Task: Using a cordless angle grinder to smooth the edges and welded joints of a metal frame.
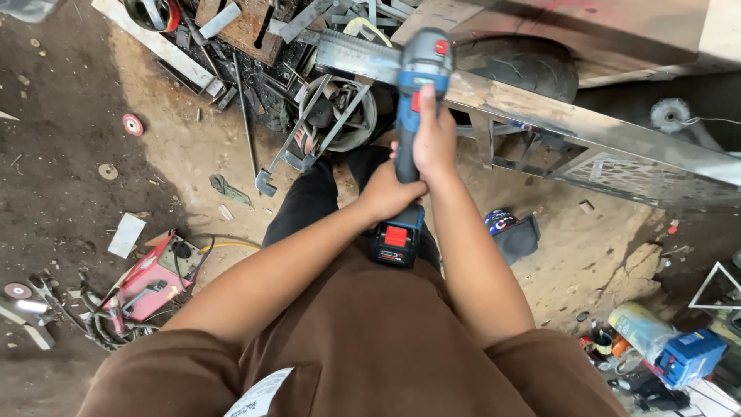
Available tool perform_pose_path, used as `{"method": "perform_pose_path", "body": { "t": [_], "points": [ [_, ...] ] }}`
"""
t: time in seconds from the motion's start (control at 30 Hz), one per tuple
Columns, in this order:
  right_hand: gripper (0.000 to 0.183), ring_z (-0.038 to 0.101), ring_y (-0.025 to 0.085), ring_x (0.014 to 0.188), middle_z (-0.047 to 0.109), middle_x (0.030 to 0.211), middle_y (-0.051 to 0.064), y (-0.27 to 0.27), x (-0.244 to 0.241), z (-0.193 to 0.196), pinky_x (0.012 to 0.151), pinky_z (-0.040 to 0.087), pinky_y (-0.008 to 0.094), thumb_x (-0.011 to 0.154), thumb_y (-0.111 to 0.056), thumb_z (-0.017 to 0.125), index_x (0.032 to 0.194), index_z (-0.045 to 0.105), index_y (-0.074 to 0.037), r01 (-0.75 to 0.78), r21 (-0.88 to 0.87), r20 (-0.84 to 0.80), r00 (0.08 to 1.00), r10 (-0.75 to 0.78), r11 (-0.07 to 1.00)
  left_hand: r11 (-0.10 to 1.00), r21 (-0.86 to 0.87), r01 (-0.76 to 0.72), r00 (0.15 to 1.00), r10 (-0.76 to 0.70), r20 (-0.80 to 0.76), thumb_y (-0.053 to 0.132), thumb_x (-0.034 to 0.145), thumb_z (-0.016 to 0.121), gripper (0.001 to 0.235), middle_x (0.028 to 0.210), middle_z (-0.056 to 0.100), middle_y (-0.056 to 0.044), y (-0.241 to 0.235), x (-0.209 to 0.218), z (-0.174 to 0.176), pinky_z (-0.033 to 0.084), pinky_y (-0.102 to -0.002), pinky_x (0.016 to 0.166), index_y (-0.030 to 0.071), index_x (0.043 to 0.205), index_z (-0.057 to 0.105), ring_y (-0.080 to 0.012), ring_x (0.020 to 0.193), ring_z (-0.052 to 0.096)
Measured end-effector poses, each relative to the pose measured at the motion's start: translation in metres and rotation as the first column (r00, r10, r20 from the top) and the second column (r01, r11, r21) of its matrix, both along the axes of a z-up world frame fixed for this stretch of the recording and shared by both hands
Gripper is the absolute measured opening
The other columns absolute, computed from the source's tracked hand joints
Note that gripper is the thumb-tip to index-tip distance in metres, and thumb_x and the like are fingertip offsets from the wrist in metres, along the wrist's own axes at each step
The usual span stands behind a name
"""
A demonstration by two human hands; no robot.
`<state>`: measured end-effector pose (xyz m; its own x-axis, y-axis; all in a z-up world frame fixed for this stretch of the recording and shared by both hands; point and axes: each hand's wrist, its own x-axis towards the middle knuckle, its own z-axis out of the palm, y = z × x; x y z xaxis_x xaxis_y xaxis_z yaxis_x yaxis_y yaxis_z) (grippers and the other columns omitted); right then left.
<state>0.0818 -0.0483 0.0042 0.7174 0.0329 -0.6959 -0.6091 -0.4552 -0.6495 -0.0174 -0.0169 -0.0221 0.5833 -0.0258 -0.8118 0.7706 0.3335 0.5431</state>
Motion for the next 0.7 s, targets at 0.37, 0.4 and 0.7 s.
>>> {"method": "perform_pose_path", "body": {
  "t": [0.37,0.4,0.7],
  "points": [
    [0.064,0.061,0.024,0.041,0.059,0.061,0.015,0.006,-0.005,-0.002,0.034,0.054,0.036,0.084,-0.065,0.046,0.091,0.054,-0.002,0.096,0.037,-0.051,0.994,-0.094,0.995,0.999,0.032,0.029,0.999,-0.029,0.016,0.020,0.071,0.066,0.017,0.075,0.074,-0.005,0.006,-0.006,-0.003,0.053,-0.029,0.064,0.011,0.085,0.063,-0.0154,0.067,0.070],
    [0.064,0.061,0.024,0.041,0.059,0.061,0.015,0.011,-0.007,-0.003,0.034,0.054,0.036,0.084,-0.065,0.046,0.091,0.054,-0.002,0.097,0.039,-0.052,0.994,-0.095,0.994,0.999,0.034,0.030,0.999,-0.030,0.015,0.020,0.071,0.066,0.017,0.075,0.074,-0.005,0.013,-0.007,0.000,0.053,-0.029,0.064,0.011,0.085,0.063,-0.0154,0.067,0.070],
    [0.069,0.064,0.023,0.043,0.061,0.062,0.012,0.055,-0.013,-0.001,0.039,0.058,0.034,0.077,-0.071,0.044,0.092,0.055,-0.004,-0.106,0.089,-0.111,0.987,0.115,0.990,0.997,0.000,-0.072,0.996,0.072,-0.054,0.015,0.078,0.063,0.017,0.079,0.073,-0.008,0.058,-0.015,0.021,0.057,-0.030,0.073,0.007,0.092,0.064,-0.0171,0.073,0.070]
  ]
}}
